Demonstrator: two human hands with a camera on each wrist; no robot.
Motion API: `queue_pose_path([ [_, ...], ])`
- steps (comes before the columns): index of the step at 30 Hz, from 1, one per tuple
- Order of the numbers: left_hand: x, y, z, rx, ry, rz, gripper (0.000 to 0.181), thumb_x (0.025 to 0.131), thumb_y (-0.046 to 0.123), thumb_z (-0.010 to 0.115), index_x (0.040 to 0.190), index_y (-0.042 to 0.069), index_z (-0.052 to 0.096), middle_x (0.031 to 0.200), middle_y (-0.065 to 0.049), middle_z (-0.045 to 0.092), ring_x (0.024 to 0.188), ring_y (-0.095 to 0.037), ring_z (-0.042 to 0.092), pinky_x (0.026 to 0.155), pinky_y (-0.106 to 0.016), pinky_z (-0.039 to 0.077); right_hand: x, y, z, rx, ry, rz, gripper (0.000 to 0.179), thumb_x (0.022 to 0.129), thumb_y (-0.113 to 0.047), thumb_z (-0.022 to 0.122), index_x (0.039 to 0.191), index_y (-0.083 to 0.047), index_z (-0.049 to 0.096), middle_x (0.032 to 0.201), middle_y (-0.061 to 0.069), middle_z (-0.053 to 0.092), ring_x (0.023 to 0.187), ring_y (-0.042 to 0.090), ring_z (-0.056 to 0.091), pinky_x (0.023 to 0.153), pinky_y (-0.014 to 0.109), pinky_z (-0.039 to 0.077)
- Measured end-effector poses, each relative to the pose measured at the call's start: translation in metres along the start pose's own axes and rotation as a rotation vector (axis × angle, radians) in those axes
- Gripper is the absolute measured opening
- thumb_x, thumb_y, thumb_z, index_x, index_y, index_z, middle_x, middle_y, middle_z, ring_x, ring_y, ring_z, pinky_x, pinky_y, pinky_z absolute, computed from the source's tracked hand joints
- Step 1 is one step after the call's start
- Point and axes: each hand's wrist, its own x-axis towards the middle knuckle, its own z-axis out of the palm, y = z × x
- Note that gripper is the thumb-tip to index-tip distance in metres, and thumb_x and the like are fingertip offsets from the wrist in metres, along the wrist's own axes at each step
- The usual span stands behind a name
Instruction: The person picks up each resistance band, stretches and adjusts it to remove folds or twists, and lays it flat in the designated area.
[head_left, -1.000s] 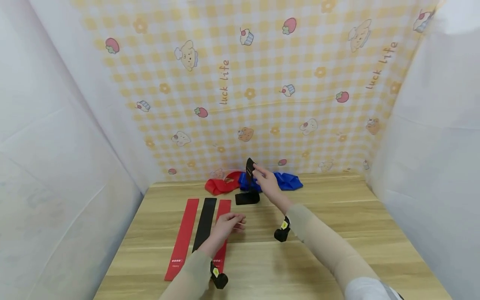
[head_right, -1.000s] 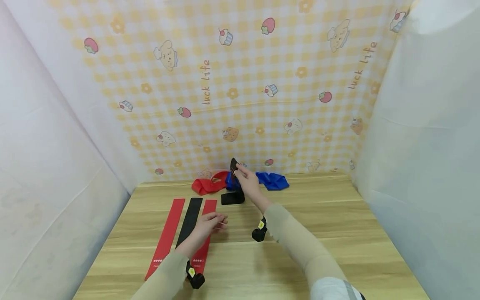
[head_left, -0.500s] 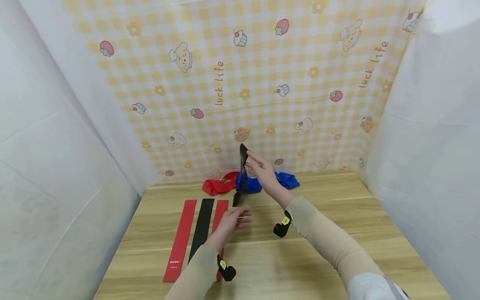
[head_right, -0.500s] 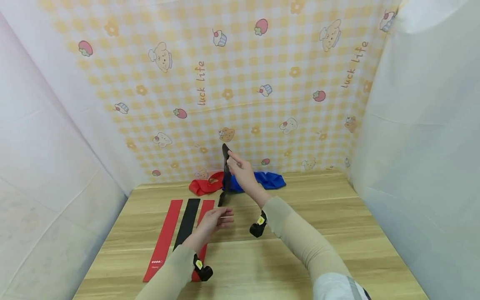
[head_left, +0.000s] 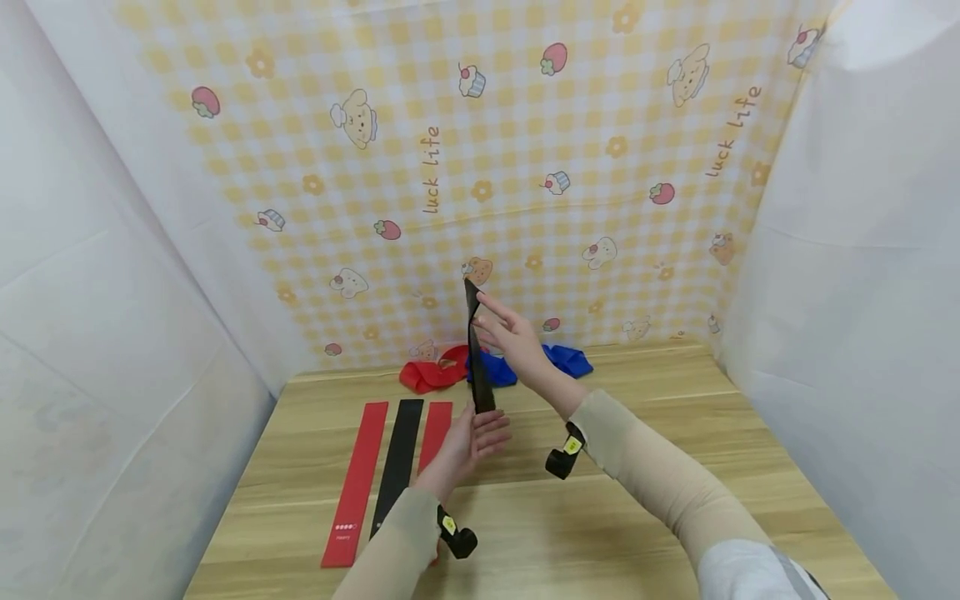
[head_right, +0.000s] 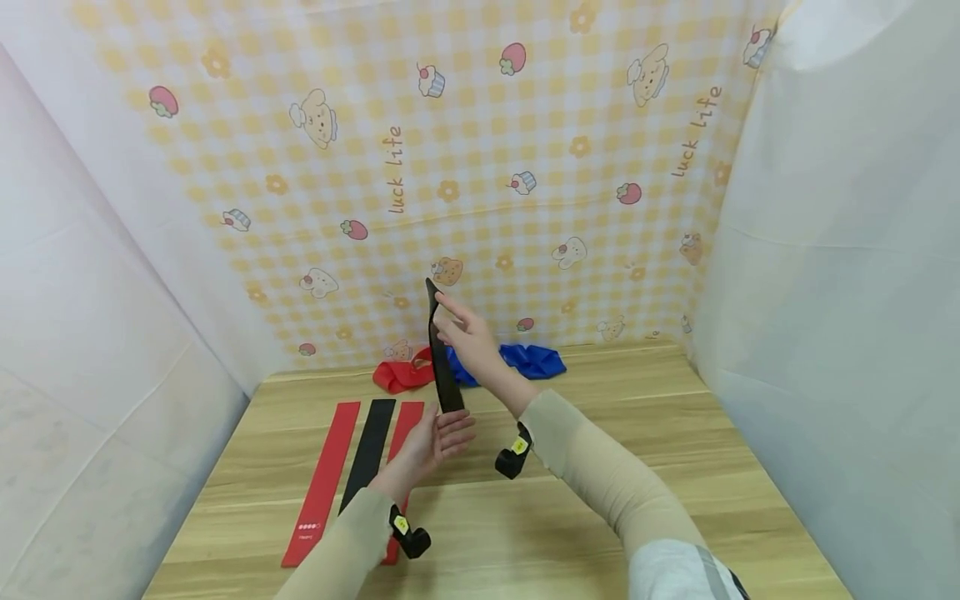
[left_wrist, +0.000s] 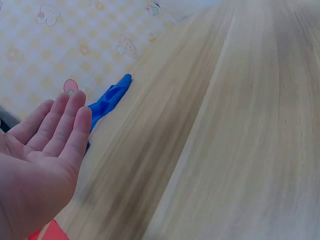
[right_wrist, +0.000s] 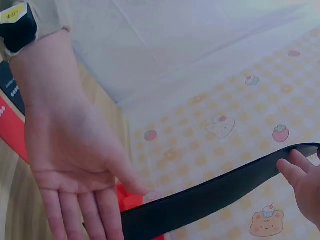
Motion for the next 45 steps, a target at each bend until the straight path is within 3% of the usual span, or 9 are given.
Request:
queue_pose_path([
  [4, 0.000, -0.002, 0.002, -0.074, -0.007, -0.007, 0.080, 0.101, 0.059, 0.018, 0.146, -0.006, 0.033, 0.144, -0.024, 0.043, 0.127, -0.035, 0.048, 0.107, -0.047, 0.035, -0.006, -0.005, 0.000, 0.018, -0.002, 0.011, 0.051, 0.102, -0.026, 0.051, 0.150, -0.015, 0.038, 0.151, 0.012, 0.037, 0.121, 0.039, 0.053, 0.099, 0.044, 0.045],
  [11, 0.005, 0.000, 0.002, -0.288, 0.027, 0.013, 0.080, 0.099, 0.063, 0.025, 0.153, 0.004, 0.020, 0.151, -0.021, 0.035, 0.135, -0.036, 0.039, 0.108, -0.044, 0.035, -0.020, -0.012, 0.002, 0.080, 0.021, -0.003, 0.052, 0.101, -0.028, 0.051, 0.150, -0.014, 0.037, 0.144, 0.020, 0.043, 0.117, 0.046, 0.053, 0.104, 0.053, 0.038],
  [22, 0.007, 0.010, -0.018, -0.459, 0.096, 0.234, 0.075, 0.102, 0.055, 0.025, 0.153, 0.002, 0.011, 0.156, -0.018, 0.024, 0.139, -0.038, 0.030, 0.112, -0.045, 0.028, -0.049, -0.003, -0.009, 0.242, 0.154, 0.016, 0.047, 0.102, -0.016, 0.049, 0.147, -0.005, 0.039, 0.154, 0.009, 0.029, 0.127, 0.037, 0.047, 0.101, 0.050, 0.041],
  [25, 0.002, 0.018, -0.029, -0.471, 0.134, 0.255, 0.074, 0.102, 0.053, 0.028, 0.154, 0.004, 0.007, 0.158, -0.015, 0.020, 0.137, -0.034, 0.035, 0.111, -0.043, 0.030, -0.061, 0.005, -0.013, 0.286, 0.215, 0.043, 0.046, 0.102, -0.018, 0.048, 0.145, -0.003, 0.041, 0.154, 0.010, 0.031, 0.128, 0.037, 0.047, 0.099, 0.046, 0.044],
  [29, -0.002, 0.027, -0.040, -0.462, 0.211, 0.271, 0.067, 0.103, 0.048, 0.034, 0.155, 0.009, 0.015, 0.153, -0.012, 0.033, 0.123, -0.026, 0.053, 0.109, -0.042, 0.034, -0.075, 0.020, -0.020, 0.366, 0.320, 0.076, 0.047, 0.104, -0.021, 0.046, 0.144, 0.002, 0.038, 0.152, 0.013, 0.033, 0.128, 0.039, 0.046, 0.101, 0.050, 0.041],
  [33, -0.006, 0.028, -0.045, -0.447, 0.279, 0.273, 0.059, 0.103, 0.038, 0.042, 0.152, 0.009, 0.025, 0.131, -0.010, 0.058, 0.107, -0.021, 0.062, 0.108, -0.043, 0.035, -0.090, 0.040, -0.028, 0.488, 0.421, 0.146, 0.050, 0.105, -0.023, 0.041, 0.145, 0.006, 0.033, 0.152, 0.019, 0.031, 0.131, 0.039, 0.042, 0.105, 0.053, 0.035],
  [37, -0.009, 0.023, -0.048, -0.413, 0.299, 0.270, 0.061, 0.104, 0.033, 0.045, 0.152, 0.005, 0.021, 0.112, -0.006, 0.066, 0.103, -0.019, 0.064, 0.106, -0.044, 0.037, -0.109, 0.066, -0.034, 0.661, 0.547, 0.244, 0.038, 0.105, -0.020, 0.043, 0.136, 0.002, 0.042, 0.150, 0.020, 0.033, 0.135, 0.033, 0.039, 0.110, 0.050, 0.029],
  [40, -0.010, 0.016, -0.048, -0.379, 0.298, 0.264, 0.059, 0.104, 0.031, 0.045, 0.149, 0.001, 0.023, 0.106, -0.006, 0.068, 0.097, -0.017, 0.067, 0.103, -0.043, 0.041, -0.122, 0.084, -0.038, 0.800, 0.662, 0.328, 0.021, 0.103, -0.018, 0.047, 0.119, -0.004, 0.051, 0.135, 0.014, 0.051, 0.129, 0.024, 0.046, 0.114, 0.044, 0.024],
  [45, -0.011, 0.004, -0.044, -0.342, 0.278, 0.243, 0.052, 0.104, 0.029, 0.045, 0.142, -0.002, 0.030, 0.099, -0.007, 0.070, 0.089, -0.015, 0.069, 0.091, -0.037, 0.051, -0.138, 0.108, -0.042, 0.893, 0.858, 0.428, 0.011, 0.098, -0.010, 0.057, 0.108, -0.007, 0.056, 0.092, 0.000, 0.067, 0.096, 0.011, 0.062, 0.104, 0.030, 0.038],
])
